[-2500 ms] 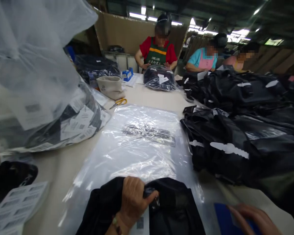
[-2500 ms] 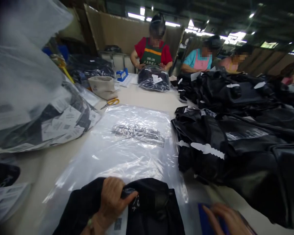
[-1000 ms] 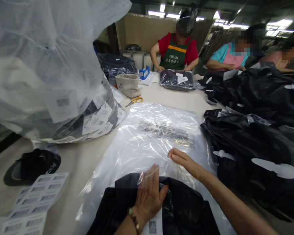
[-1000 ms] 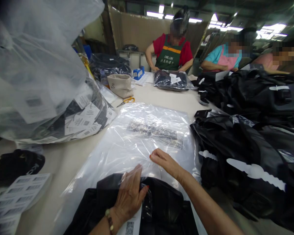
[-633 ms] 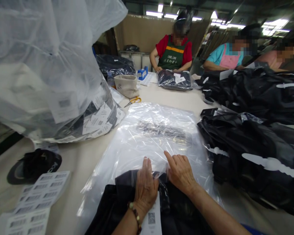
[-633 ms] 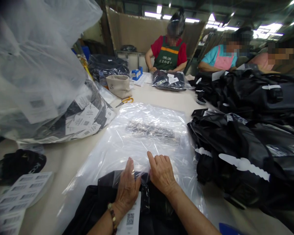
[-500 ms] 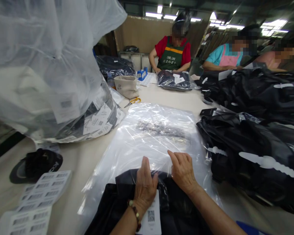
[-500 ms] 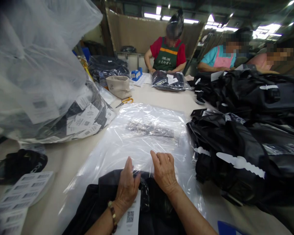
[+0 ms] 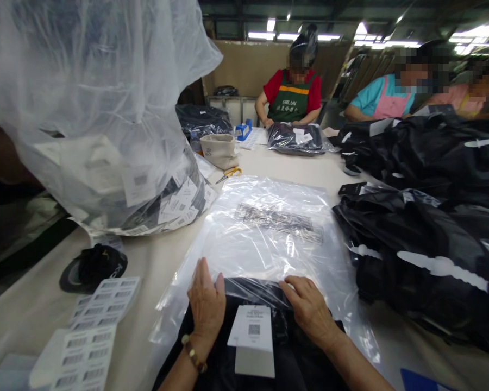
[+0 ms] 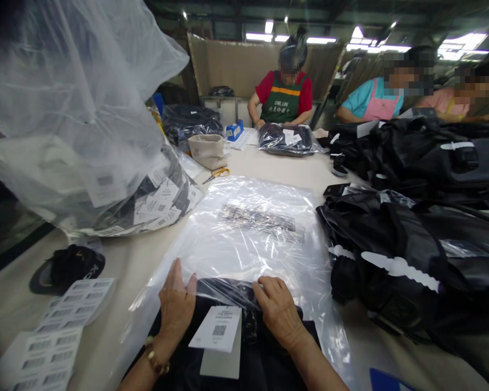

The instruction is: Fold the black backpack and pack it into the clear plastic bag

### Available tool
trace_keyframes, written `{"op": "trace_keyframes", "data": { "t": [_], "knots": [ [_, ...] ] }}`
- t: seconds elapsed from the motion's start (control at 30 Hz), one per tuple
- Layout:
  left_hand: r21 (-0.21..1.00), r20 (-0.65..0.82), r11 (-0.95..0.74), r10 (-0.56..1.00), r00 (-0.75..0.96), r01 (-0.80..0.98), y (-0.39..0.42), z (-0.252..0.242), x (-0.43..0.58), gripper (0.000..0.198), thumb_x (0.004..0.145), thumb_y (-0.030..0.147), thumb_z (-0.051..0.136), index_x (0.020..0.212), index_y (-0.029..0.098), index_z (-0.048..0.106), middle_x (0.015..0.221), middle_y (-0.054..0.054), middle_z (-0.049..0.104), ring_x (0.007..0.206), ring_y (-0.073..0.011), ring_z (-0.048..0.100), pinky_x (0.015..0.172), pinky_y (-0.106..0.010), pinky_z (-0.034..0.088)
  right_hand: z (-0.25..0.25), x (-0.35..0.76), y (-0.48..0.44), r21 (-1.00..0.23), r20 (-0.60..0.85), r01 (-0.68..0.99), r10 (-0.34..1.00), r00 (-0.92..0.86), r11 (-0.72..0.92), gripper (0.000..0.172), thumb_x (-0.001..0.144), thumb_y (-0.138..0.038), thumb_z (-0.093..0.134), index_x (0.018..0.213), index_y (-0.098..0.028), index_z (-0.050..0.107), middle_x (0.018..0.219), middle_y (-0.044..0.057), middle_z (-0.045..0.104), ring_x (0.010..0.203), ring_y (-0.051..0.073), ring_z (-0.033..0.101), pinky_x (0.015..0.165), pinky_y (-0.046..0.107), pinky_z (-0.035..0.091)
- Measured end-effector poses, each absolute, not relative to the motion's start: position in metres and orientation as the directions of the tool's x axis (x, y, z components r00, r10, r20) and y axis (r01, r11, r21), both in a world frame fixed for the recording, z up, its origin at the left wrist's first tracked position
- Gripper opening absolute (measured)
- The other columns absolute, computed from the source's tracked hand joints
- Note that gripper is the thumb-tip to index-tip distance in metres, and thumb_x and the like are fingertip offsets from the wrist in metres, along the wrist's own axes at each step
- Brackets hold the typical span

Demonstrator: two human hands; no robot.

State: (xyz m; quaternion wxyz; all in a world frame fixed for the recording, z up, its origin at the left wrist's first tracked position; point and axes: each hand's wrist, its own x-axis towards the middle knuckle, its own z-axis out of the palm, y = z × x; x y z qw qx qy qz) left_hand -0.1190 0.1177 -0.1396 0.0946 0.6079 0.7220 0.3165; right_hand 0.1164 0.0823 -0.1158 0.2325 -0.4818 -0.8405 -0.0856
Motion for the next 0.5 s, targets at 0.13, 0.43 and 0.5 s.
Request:
{"op": "trace_keyframes", "data": {
  "t": [0.13, 0.43, 0.5],
  "knots": [
    [0.684, -0.063, 0.327, 0.917, -0.395, 0.652, 0.109, -0.131, -0.152, 0.061, 0.088, 0.039, 0.034, 0.137, 0.002, 0.030, 0.140, -0.022, 0.036, 0.130, -0.0312, 0.035, 0.109, -0.047, 0.030, -0.115, 0.114, 0.073, -0.085, 0.444, 0.837, 0.772, -0.454, 0.541, 0.033, 0.082, -0.004, 0.039, 0.107, -0.014, 0.056, 0.093, 0.008, 0.060, 0.084, 0.017, 0.053, 0.074, 0.029, 0.045],
    [0.683, -0.305, 0.537, 0.825, -0.475, 0.495, 0.070, -0.134, -0.184, 0.061, 0.088, 0.047, 0.034, 0.136, 0.010, 0.034, 0.131, -0.016, 0.050, 0.122, -0.0294, 0.046, 0.108, -0.047, 0.032, -0.133, 0.151, 0.053, -0.038, 0.516, 0.999, 0.857, -0.001, 0.024, 0.033, 0.075, 0.001, 0.039, 0.094, -0.018, 0.059, 0.089, 0.007, 0.063, 0.084, 0.020, 0.056, 0.075, 0.035, 0.041],
    [0.661, -0.299, 0.539, 0.827, -0.476, 0.522, 0.067, -0.138, -0.191, 0.061, 0.088, 0.048, 0.034, 0.136, 0.012, 0.035, 0.127, -0.013, 0.054, 0.120, -0.0296, 0.048, 0.105, -0.046, 0.035, -0.136, 0.169, 0.045, -0.027, 0.507, 0.994, 0.856, 0.102, -0.103, 0.035, 0.074, 0.000, 0.039, 0.096, -0.017, 0.059, 0.093, 0.009, 0.062, 0.087, 0.023, 0.056, 0.073, 0.037, 0.042]
  ]
}}
